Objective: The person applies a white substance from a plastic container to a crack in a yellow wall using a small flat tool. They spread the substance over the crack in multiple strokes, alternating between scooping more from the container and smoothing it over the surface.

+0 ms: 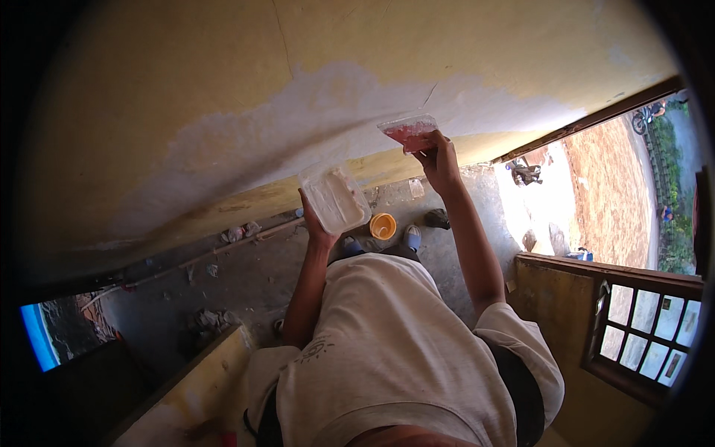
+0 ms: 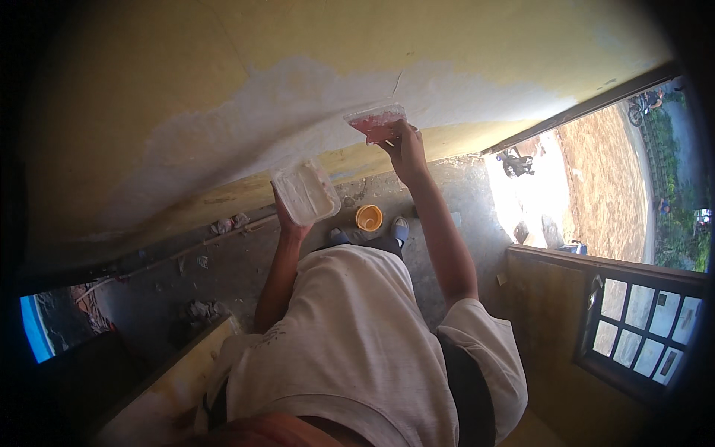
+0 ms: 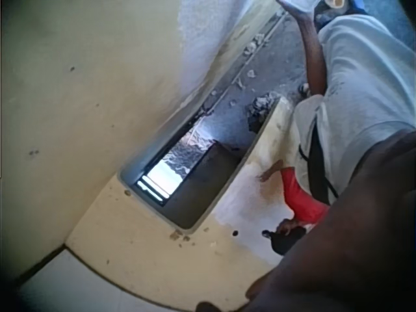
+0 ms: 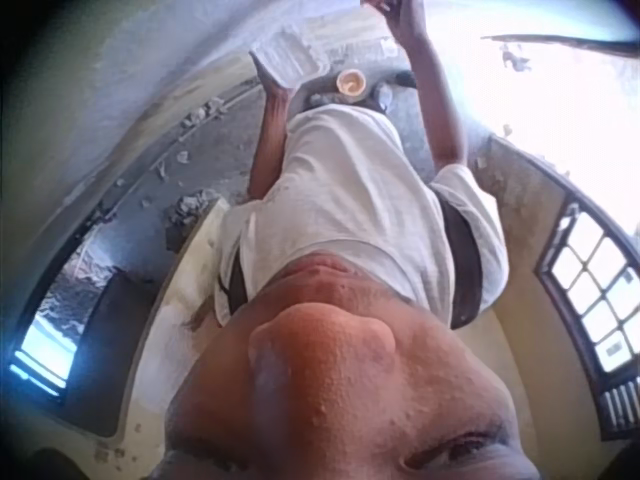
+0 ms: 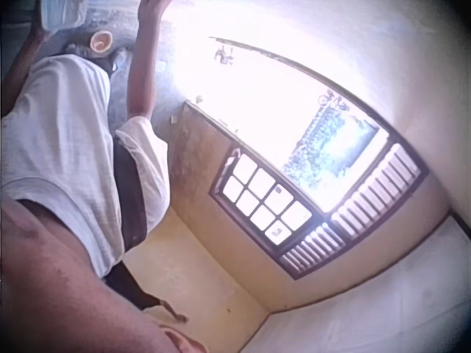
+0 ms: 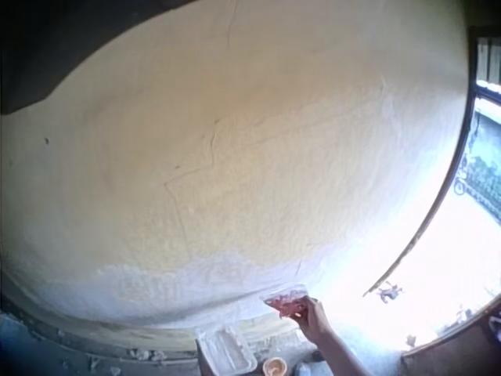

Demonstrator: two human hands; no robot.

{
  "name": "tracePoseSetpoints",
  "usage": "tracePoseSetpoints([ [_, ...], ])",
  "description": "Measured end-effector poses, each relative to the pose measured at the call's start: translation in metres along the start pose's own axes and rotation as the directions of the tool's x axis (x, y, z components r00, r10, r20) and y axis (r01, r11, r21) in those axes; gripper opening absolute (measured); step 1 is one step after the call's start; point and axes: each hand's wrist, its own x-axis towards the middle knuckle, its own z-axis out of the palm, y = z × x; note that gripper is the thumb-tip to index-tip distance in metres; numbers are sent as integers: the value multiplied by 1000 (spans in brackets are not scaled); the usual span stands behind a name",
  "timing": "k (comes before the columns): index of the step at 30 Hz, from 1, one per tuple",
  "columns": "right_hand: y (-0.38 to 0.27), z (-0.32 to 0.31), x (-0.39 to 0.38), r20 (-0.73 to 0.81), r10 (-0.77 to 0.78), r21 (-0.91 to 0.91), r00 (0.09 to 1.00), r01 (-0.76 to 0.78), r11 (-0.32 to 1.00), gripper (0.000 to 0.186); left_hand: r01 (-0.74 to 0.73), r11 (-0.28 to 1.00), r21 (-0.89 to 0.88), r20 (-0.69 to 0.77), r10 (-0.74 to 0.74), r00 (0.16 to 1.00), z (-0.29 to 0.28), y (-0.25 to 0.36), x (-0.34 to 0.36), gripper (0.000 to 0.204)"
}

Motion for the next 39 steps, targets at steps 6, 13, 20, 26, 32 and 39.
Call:
tracePoseSetpoints([
  [6,-20,-10,30,2,-46,-43,999,46,998,24,42,999,-3,98,-41,994,-6,5,0,76],
  [13,-135,74,-10,167,-251,-32,953,260,965,26,21,998,-56,13,-20,1000,10,0,2,76],
  [20,-95,64,-22,194,-327,39,925,326,945,26,-25,1000,-15,-43,24,999,19,-3,0,73],
  [26,-3,13,1,47,135,31,990,-137,990,29,-79,997,1,29,79,996,-1,-2,-1,69],
  [32,-86,61,26,163,30,214,986,-65,975,28,-93,995,29,-17,94,995,0,5,-6,64],
  [39,-140,96,-30,277,-346,257,896,278,926,22,-83,996,19,-58,84,995,7,-1,-4,70],
])
